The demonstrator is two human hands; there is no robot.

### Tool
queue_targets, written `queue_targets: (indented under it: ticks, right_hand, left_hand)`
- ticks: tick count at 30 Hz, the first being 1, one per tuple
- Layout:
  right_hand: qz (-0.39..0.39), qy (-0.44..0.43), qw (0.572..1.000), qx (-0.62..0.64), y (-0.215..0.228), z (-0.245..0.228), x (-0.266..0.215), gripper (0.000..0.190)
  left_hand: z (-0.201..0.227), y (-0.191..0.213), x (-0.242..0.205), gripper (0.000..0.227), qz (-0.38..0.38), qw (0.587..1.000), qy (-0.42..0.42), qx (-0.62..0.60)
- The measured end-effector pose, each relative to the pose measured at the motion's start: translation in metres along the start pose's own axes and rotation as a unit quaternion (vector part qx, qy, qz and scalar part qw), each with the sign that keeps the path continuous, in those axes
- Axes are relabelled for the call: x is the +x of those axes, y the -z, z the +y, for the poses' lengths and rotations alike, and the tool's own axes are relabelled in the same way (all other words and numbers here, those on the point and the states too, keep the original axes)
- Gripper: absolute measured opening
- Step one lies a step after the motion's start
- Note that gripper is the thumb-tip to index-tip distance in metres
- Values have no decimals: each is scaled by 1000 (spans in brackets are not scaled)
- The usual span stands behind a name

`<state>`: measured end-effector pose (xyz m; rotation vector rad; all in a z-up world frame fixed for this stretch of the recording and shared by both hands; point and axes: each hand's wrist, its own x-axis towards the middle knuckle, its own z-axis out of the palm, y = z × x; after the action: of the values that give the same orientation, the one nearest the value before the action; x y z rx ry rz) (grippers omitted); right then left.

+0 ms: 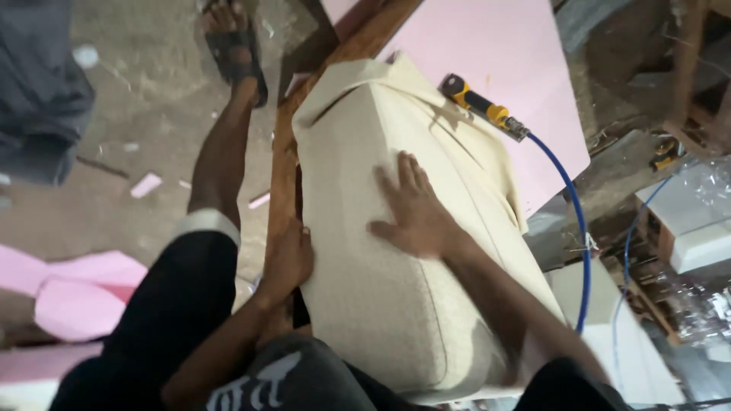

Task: The person wraps a fabric cover over a foam-padded wooden frame, smoothing the material by hand and securing it to the wood using a pneumatic staple gun.

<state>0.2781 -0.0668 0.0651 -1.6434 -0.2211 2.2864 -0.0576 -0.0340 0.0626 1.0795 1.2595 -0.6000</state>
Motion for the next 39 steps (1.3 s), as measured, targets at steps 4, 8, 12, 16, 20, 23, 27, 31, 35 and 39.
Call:
queue_targets:
  ticks: [4,8,12,16,20,23,27,31,35,39]
  right_hand:
    - [28,99,760,-642,-32,-23,5,73]
    - [60,195,711,-673,-5,2,70,68]
    - [105,248,676,-685,25,4,93,65]
    - [108,-3,984,-142,104,-57,73,51]
    - [253,-167,702,-644,211,23,76,78]
    - [208,-293,714,-600,256,111,101,104]
    - [249,-345,698,-576,270,151,111,116]
    - [241,-296,746,-545,250,103,104,66]
    - [173,-227,787,-547,206,-7,96,48]
    - [149,-35,789,-595,138,-92,87,58]
  left_hand:
    - [-6,-5,1,28,19,999,-36,7]
    - [-24,-14,12,30,-18,999,23,44]
    - [-16,-6,4,28,-27,998,11,64]
    - [10,4,3,22,1,998,-14,55]
    - [17,11,-2,27,-23,999,5,36]
    - [33,20,2,32,-40,998,49,10]
    - [24,7,0,39,-60,992,112,1]
    - [-1,-18,4,35,-10,997,72,-29]
    - [6,-15,-1,27,15,997,41,-70]
    - [5,-24,-7,24,6,994,42,-106]
